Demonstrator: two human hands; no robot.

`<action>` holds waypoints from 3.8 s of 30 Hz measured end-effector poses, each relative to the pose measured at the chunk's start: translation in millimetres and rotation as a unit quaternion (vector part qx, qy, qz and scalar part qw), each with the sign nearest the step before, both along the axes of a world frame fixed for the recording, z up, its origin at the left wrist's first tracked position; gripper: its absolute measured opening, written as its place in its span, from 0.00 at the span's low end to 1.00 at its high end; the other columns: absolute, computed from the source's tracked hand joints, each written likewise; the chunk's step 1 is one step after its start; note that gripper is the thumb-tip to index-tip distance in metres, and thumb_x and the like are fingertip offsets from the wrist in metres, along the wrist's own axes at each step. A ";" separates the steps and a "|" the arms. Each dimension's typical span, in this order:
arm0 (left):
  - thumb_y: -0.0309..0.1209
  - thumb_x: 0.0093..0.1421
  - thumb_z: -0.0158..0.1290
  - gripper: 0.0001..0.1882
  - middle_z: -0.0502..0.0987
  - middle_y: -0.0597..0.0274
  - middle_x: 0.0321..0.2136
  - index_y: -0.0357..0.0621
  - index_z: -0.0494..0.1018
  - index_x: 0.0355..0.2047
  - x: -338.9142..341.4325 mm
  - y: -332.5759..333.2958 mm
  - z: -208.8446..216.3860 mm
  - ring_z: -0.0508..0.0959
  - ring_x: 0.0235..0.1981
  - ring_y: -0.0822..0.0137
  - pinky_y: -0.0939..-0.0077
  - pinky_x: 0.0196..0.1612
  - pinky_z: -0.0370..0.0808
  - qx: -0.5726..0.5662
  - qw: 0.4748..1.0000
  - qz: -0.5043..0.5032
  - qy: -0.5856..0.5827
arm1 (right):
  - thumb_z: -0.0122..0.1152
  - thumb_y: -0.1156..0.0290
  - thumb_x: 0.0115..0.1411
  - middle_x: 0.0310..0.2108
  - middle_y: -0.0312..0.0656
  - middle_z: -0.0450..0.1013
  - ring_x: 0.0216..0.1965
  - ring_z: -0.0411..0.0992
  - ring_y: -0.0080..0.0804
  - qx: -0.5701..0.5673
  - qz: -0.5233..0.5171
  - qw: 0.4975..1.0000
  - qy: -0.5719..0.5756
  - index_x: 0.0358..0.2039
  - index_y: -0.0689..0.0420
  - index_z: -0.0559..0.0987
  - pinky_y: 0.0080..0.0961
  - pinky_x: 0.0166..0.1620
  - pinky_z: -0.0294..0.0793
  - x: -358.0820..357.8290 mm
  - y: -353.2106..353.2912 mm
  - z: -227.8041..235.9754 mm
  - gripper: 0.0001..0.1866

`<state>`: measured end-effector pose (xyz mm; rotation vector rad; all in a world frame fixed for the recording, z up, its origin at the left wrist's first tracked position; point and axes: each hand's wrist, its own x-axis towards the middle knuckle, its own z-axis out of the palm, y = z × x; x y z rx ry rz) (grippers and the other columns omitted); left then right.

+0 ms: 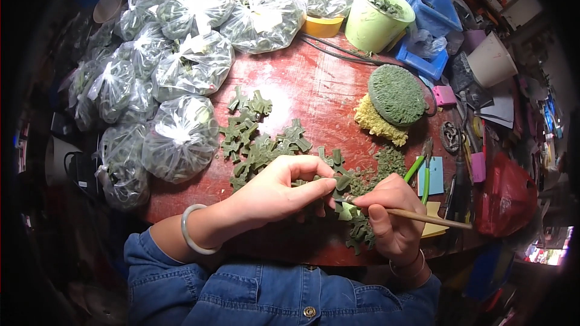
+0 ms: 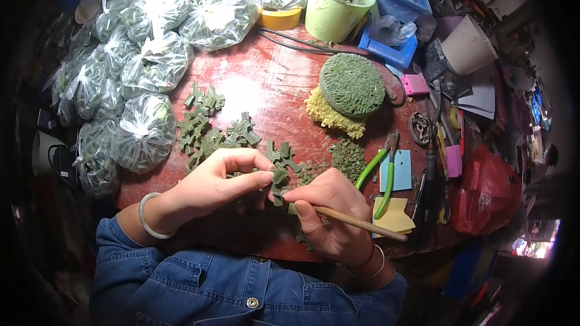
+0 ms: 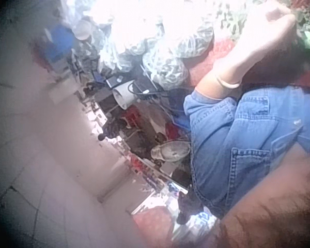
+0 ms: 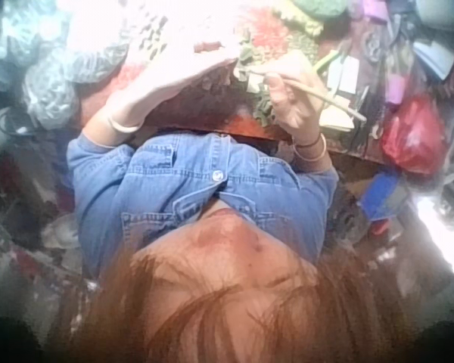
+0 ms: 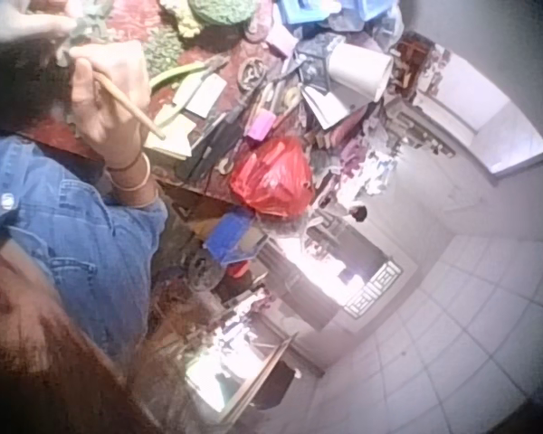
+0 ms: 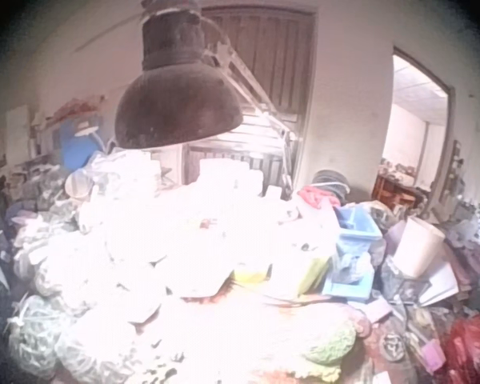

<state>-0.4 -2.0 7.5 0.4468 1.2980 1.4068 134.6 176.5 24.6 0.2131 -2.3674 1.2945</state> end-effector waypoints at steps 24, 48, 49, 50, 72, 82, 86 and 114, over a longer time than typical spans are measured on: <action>0.32 0.66 0.52 0.09 0.80 0.62 0.36 0.42 0.71 0.44 -2.8 -1.4 -4.9 0.79 0.30 0.76 0.86 0.24 0.71 0.065 0.987 0.082 -0.123 | 0.63 0.70 0.61 0.31 0.43 0.78 0.29 0.75 0.32 -0.032 -0.067 0.995 0.064 0.37 0.63 0.81 0.25 0.34 0.74 1.8 0.8 -0.7 0.09; 0.31 0.64 0.55 0.10 0.80 0.64 0.39 0.44 0.71 0.44 -12.0 -3.5 -14.5 0.78 0.32 0.77 0.87 0.24 0.69 0.099 0.961 0.081 -0.245 | 0.63 0.74 0.61 0.28 0.46 0.78 0.28 0.76 0.28 -0.171 -0.080 0.982 0.017 0.37 0.67 0.80 0.19 0.32 0.73 3.6 2.3 0.2 0.08; 0.31 0.64 0.55 0.10 0.80 0.64 0.39 0.43 0.71 0.44 -12.1 -3.0 -14.9 0.78 0.31 0.77 0.87 0.24 0.69 0.099 0.960 0.081 -0.248 | 0.63 0.73 0.61 0.28 0.46 0.78 0.28 0.76 0.27 -0.186 -0.050 0.981 0.027 0.37 0.66 0.81 0.19 0.31 0.73 3.6 2.9 -0.6 0.08; 0.31 0.64 0.55 0.10 0.80 0.64 0.39 0.43 0.71 0.44 -11.9 -3.2 -14.2 0.78 0.31 0.77 0.87 0.24 0.69 0.100 0.960 0.080 -0.248 | 0.63 0.73 0.61 0.28 0.46 0.78 0.28 0.76 0.27 -0.185 -0.050 0.981 0.028 0.37 0.66 0.81 0.19 0.31 0.73 3.8 2.6 -1.2 0.08; 0.31 0.63 0.57 0.09 0.81 0.65 0.36 0.44 0.73 0.41 -1.9 -1.2 -13.1 0.78 0.31 0.79 0.87 0.29 0.71 0.092 0.981 0.084 -0.148 | 0.64 0.71 0.61 0.29 0.44 0.78 0.29 0.75 0.30 -0.047 -0.073 0.994 0.068 0.36 0.65 0.81 0.23 0.33 0.73 1.5 2.2 -2.2 0.09; 0.25 0.64 0.54 0.07 0.79 0.60 0.35 0.38 0.73 0.42 0.2 -0.3 -13.5 0.78 0.32 0.72 0.78 0.39 0.75 0.090 0.992 0.082 -0.038 | 0.64 0.71 0.61 0.29 0.45 0.79 0.28 0.75 0.30 -0.104 -0.160 0.982 0.006 0.34 0.66 0.81 0.22 0.32 0.73 2.8 0.3 -2.6 0.09; 0.25 0.63 0.55 0.07 0.79 0.61 0.35 0.37 0.73 0.42 2.1 0.1 -10.2 0.78 0.32 0.73 0.79 0.39 0.74 0.091 0.992 0.085 -0.014 | 0.64 0.71 0.61 0.29 0.45 0.79 0.27 0.74 0.30 -0.096 -0.093 0.991 0.018 0.35 0.65 0.81 0.22 0.32 0.72 3.9 3.5 -3.0 0.08; 0.16 0.55 0.56 0.14 0.77 0.59 0.40 0.38 0.77 0.42 5.1 4.1 -10.9 0.77 0.42 0.69 0.75 0.48 0.73 0.203 0.907 0.076 0.361 | 0.64 0.83 0.57 0.41 0.40 0.76 0.42 0.75 0.23 -0.221 -0.044 0.963 -0.146 0.45 0.63 0.76 0.19 0.46 0.75 -2.7 1.1 -6.9 0.15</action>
